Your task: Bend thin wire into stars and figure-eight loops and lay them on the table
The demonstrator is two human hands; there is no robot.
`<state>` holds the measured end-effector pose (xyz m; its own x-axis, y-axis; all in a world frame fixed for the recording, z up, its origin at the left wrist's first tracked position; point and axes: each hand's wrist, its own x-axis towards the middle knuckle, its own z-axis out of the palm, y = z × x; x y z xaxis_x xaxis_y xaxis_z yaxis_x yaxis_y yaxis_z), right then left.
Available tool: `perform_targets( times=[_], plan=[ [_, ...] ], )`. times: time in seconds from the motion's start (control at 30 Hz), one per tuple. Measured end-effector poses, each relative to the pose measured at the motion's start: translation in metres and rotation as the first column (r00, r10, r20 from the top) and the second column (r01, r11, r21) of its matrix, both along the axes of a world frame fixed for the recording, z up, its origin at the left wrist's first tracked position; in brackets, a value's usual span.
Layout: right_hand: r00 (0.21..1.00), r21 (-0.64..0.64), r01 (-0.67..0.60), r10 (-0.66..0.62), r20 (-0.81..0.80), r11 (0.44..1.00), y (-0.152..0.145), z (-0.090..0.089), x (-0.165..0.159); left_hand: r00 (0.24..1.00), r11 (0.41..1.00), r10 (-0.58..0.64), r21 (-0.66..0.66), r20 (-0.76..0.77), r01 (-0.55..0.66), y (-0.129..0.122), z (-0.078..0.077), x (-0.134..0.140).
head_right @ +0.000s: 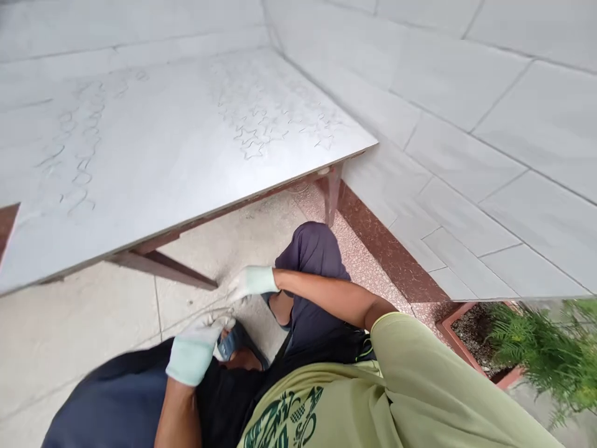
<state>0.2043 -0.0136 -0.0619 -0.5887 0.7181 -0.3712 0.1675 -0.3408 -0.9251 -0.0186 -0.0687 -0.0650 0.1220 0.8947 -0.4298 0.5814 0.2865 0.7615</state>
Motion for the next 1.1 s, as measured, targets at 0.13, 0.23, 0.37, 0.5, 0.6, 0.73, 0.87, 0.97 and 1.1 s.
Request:
perform_targets(
  times=[0.13,0.23,0.37,0.5,0.6,0.73,0.87,0.97,1.1],
  plan=[
    [0.993,-0.045,0.081,-0.084,-0.082,0.996,-0.001,-0.004,0.003,0.995,0.995,0.097,0.012,0.018,-0.097,-0.004,0.006,0.008],
    [0.988,-0.057,0.082,-0.089,-0.126,0.995,0.0,-0.01,0.005,0.987,0.988,0.152,0.033,0.046,-0.153,-0.006,0.005,0.01],
    [0.987,0.009,0.149,-0.148,-0.062,0.989,0.001,-0.012,0.006,0.974,0.972,0.22,0.079,0.048,-0.223,-0.008,0.002,0.011],
    [0.984,0.03,0.173,-0.171,-0.043,0.985,0.003,-0.015,0.007,0.941,0.957,0.278,0.024,0.191,-0.288,-0.008,0.003,0.01],
    [0.985,0.041,0.15,-0.146,-0.086,0.988,0.003,-0.019,0.007,0.903,0.951,0.298,-0.01,0.31,-0.31,-0.008,0.005,0.009],
    [0.995,0.067,0.069,-0.064,-0.079,0.995,-0.002,-0.017,0.003,0.864,0.949,0.287,0.001,0.413,-0.316,-0.007,0.004,0.007],
    [0.996,0.06,0.059,-0.055,-0.068,0.996,-0.008,-0.012,-0.001,0.831,0.951,0.278,-0.017,0.482,-0.308,-0.006,-0.002,0.007],
    [0.994,0.066,0.088,-0.083,-0.074,0.994,-0.01,-0.01,-0.002,0.806,0.938,0.327,-0.062,0.494,-0.342,-0.005,-0.005,0.008],
    [0.99,0.065,0.131,-0.127,-0.053,0.989,-0.011,-0.009,-0.002,0.796,0.916,0.382,-0.075,0.47,-0.395,-0.006,-0.007,0.011]
  ],
)
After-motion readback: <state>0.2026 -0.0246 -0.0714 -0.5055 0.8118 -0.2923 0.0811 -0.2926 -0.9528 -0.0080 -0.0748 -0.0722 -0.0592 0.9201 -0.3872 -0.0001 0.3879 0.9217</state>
